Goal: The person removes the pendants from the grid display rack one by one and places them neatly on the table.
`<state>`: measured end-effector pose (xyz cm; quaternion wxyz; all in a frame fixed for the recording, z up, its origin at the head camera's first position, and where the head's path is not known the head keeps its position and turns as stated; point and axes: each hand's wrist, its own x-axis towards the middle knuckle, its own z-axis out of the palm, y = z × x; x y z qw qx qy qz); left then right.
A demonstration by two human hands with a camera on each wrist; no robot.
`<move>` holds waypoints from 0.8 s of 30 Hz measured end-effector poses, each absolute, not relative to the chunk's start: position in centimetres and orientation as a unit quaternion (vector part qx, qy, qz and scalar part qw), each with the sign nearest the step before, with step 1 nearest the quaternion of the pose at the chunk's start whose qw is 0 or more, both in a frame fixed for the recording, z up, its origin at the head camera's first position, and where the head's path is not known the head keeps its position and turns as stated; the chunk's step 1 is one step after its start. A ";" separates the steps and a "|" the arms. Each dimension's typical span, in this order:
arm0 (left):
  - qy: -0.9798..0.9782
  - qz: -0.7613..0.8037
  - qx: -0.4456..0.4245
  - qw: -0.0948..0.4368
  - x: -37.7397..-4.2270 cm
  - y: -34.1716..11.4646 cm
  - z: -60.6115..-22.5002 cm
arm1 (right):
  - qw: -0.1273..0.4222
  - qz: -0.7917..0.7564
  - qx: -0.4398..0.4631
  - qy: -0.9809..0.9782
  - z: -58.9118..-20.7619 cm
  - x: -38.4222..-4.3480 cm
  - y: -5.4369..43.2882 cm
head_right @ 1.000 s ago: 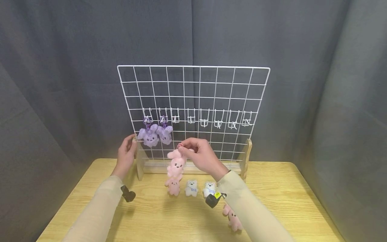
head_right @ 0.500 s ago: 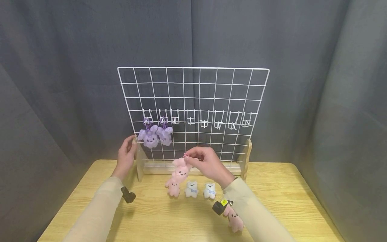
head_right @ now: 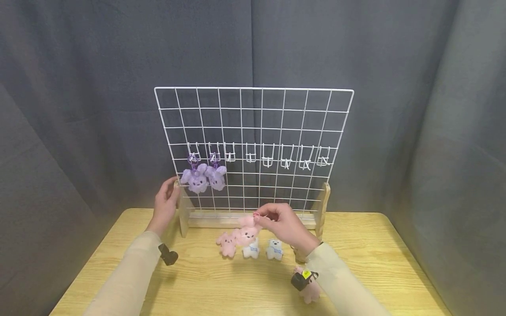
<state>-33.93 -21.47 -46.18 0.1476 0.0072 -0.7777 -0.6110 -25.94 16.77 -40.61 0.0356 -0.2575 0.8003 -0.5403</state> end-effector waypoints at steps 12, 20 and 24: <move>-0.774 -0.615 0.007 0.147 -34.0 -21.5 -46.0 | 0.046 -0.509 -0.255 0.821 -43.6 -25.3 19.9; -0.775 -0.616 0.007 0.144 -33.9 -21.4 -46.0 | 0.059 -0.485 -0.260 0.833 -45.5 -24.8 21.4; -0.774 -0.616 0.008 0.145 -33.8 -21.3 -46.0 | 0.080 -0.483 -0.262 0.832 -46.6 -24.7 21.9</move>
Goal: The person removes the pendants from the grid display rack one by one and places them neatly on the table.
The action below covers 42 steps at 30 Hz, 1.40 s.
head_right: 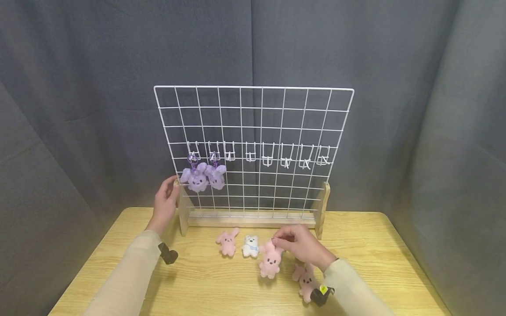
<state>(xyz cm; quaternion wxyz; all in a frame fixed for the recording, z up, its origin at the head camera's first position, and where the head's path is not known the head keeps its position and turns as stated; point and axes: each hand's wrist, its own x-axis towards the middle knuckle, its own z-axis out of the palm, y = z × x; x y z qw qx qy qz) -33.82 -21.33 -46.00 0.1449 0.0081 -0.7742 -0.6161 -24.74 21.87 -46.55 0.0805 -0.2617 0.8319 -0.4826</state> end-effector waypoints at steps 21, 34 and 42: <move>-0.771 -0.619 0.008 0.150 -33.9 -21.3 -46.0 | 0.125 -0.436 -0.317 0.833 -49.7 -24.3 21.9; -0.774 -0.618 0.019 0.137 -33.6 -21.3 -45.9 | 0.140 -0.385 -0.293 0.864 -49.3 -23.3 21.6; -0.768 -0.624 0.010 0.141 -33.9 -21.5 -46.1 | 0.177 -0.387 -0.288 0.858 -49.3 -23.2 21.5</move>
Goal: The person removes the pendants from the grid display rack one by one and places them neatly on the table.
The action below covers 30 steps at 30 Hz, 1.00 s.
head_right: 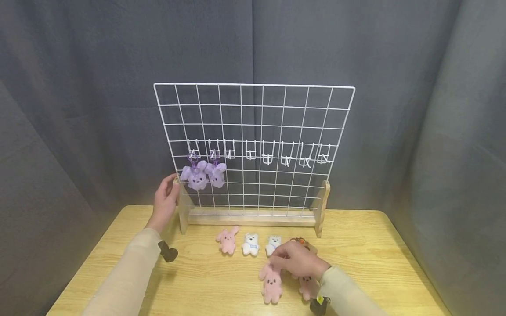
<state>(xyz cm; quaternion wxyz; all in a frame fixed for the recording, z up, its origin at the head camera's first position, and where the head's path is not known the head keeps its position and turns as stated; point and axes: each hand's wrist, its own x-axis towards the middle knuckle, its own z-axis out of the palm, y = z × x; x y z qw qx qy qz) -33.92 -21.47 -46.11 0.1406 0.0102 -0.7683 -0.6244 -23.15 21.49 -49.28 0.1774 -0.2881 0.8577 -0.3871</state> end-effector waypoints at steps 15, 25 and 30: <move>-0.768 -0.623 0.003 0.151 -34.0 -21.6 -46.1 | 0.205 -0.416 -0.270 0.844 -48.1 -23.5 22.3; -0.771 -0.620 0.004 0.144 -33.9 -21.5 -46.1 | 0.170 -0.388 -0.285 0.860 -47.6 -23.7 22.2; -0.773 -0.618 0.001 0.147 -34.0 -21.6 -46.2 | 0.137 -0.393 -0.285 0.864 -47.6 -23.9 21.8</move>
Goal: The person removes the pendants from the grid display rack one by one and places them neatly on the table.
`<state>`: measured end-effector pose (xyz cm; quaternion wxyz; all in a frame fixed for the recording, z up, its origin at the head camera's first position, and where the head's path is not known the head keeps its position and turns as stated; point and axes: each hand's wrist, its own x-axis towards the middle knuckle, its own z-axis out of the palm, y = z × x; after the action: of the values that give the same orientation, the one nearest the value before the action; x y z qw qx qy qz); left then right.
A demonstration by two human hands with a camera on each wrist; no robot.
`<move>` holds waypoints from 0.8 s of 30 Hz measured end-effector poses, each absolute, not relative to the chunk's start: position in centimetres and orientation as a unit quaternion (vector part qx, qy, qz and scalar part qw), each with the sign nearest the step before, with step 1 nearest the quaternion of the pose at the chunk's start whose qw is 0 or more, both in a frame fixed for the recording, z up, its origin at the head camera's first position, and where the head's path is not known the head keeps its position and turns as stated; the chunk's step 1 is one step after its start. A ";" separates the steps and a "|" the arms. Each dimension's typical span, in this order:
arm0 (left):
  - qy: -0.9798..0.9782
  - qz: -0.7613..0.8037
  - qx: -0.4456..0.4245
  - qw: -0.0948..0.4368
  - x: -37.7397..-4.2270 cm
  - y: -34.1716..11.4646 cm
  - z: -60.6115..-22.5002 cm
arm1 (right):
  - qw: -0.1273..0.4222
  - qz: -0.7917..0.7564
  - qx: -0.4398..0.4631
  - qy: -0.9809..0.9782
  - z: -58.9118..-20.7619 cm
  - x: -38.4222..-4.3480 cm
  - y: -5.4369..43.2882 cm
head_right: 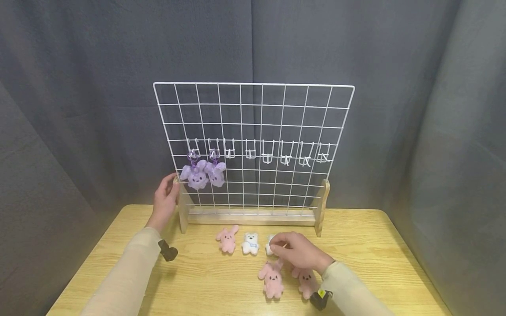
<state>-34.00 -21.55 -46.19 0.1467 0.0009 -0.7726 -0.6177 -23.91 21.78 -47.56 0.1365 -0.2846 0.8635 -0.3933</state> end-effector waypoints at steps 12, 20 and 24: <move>-0.766 -0.624 0.000 0.153 -34.0 -21.4 -46.0 | 0.074 -0.448 -0.246 0.856 -46.6 -24.7 19.0; -0.769 -0.620 0.001 0.155 -34.0 -21.4 -46.1 | 0.024 -0.487 -0.240 0.840 -44.9 -25.9 16.6; -0.769 -0.620 -0.001 0.156 -33.9 -21.4 -46.1 | 0.006 -0.507 -0.240 0.828 -43.5 -26.8 15.3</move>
<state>-33.94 -21.40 -46.07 0.1561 -0.0015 -0.7693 -0.6195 -26.79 15.27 -43.53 0.0059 -0.2404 0.8276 -0.5072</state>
